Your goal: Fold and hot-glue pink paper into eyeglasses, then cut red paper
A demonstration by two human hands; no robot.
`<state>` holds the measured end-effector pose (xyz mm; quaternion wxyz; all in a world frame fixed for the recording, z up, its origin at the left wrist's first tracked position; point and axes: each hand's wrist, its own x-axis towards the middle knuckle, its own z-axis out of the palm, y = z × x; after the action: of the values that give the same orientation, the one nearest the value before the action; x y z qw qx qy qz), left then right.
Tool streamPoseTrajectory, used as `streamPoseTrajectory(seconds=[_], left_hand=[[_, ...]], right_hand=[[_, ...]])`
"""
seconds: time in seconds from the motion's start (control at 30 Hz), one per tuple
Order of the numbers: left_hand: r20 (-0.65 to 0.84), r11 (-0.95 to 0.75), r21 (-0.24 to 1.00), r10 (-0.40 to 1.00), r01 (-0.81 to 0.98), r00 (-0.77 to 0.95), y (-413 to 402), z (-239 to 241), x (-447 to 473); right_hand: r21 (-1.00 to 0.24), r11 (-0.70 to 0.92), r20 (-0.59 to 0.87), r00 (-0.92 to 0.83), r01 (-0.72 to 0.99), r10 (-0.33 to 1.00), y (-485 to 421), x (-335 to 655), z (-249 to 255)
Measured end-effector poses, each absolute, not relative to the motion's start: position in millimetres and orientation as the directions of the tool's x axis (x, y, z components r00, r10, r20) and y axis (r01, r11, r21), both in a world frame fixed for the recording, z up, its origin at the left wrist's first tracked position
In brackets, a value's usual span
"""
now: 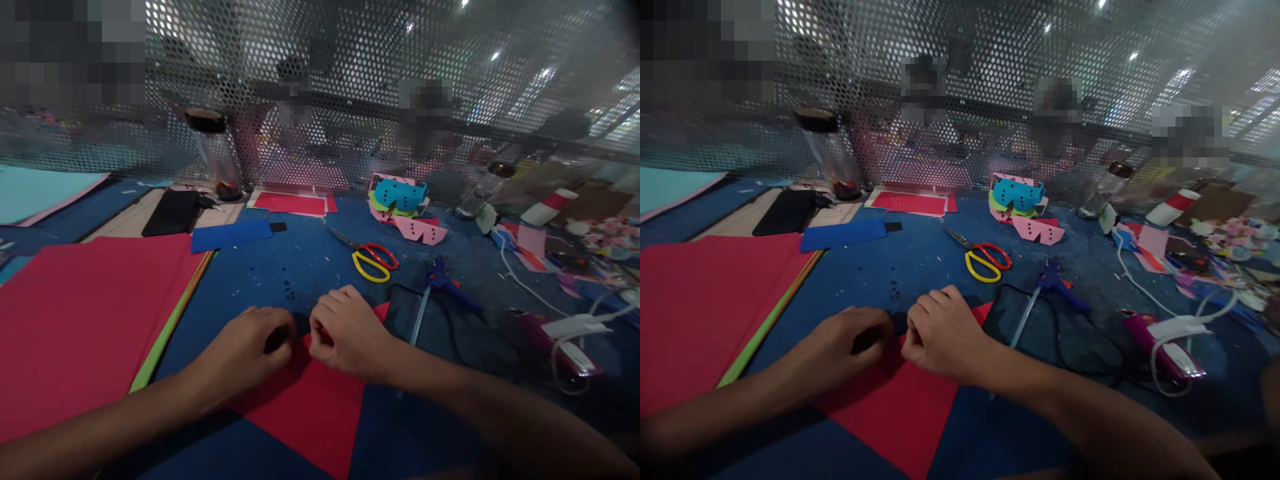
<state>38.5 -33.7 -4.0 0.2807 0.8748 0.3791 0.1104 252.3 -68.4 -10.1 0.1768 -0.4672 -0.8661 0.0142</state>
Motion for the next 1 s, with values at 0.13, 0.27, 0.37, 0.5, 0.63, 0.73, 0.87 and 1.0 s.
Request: streamPoseTrajectory(seconds=[0.13, 0.27, 0.37, 0.5, 0.63, 0.73, 0.87, 1.0], left_hand=[[-0.032, -0.531, 0.595, 0.734, 0.603, 0.678, -30.1, -3.6, 36.5], [-0.045, -0.512, 0.599, 0.747, 0.616, 0.664, -25.5, -1.9, 33.6], [-0.044, -0.504, 0.597, 0.756, 0.624, 0.653, -23.4, -0.7, 31.5], [-0.038, -0.516, 0.581, 0.755, 0.63, 0.654, -21.5, 0.0, 28.8], [-0.034, -0.516, 0.566, 0.765, 0.643, 0.643, -18.5, 2.0, 26.7], [-0.035, -0.507, 0.561, 0.775, 0.654, 0.631, -15.6, 3.9, 25.4], [-0.05, -0.501, 0.543, 0.782, 0.674, 0.622, -12.1, 5.0, 23.3], [-0.047, -0.487, 0.535, 0.799, 0.691, 0.6, -9.8, 6.6, 22.6]], right_hand=[[-0.184, 0.554, 0.305, -0.489, 0.812, 0.817, -67.4, 255.9, -7.3], [-0.189, 0.54, 0.317, -0.47, 0.82, 0.824, -65.9, 261.6, -3.5], [-0.191, 0.53, 0.314, -0.46, 0.826, 0.831, -64.8, 265.7, -1.2], [-0.158, 0.524, 0.32, -0.459, 0.837, 0.829, -63.2, 270.0, 0.1], [-0.102, 0.499, 0.325, -0.445, 0.861, 0.834, -60.5, 275.5, 1.1], [-0.089, 0.489, 0.323, -0.439, 0.868, 0.838, -58.0, 280.5, 2.6], [-0.078, 0.468, 0.332, -0.419, 0.881, 0.845, -53.5, 288.3, 5.0], [-0.091, 0.437, 0.321, -0.389, 0.895, 0.863, -48.3, 296.0, 7.5]])
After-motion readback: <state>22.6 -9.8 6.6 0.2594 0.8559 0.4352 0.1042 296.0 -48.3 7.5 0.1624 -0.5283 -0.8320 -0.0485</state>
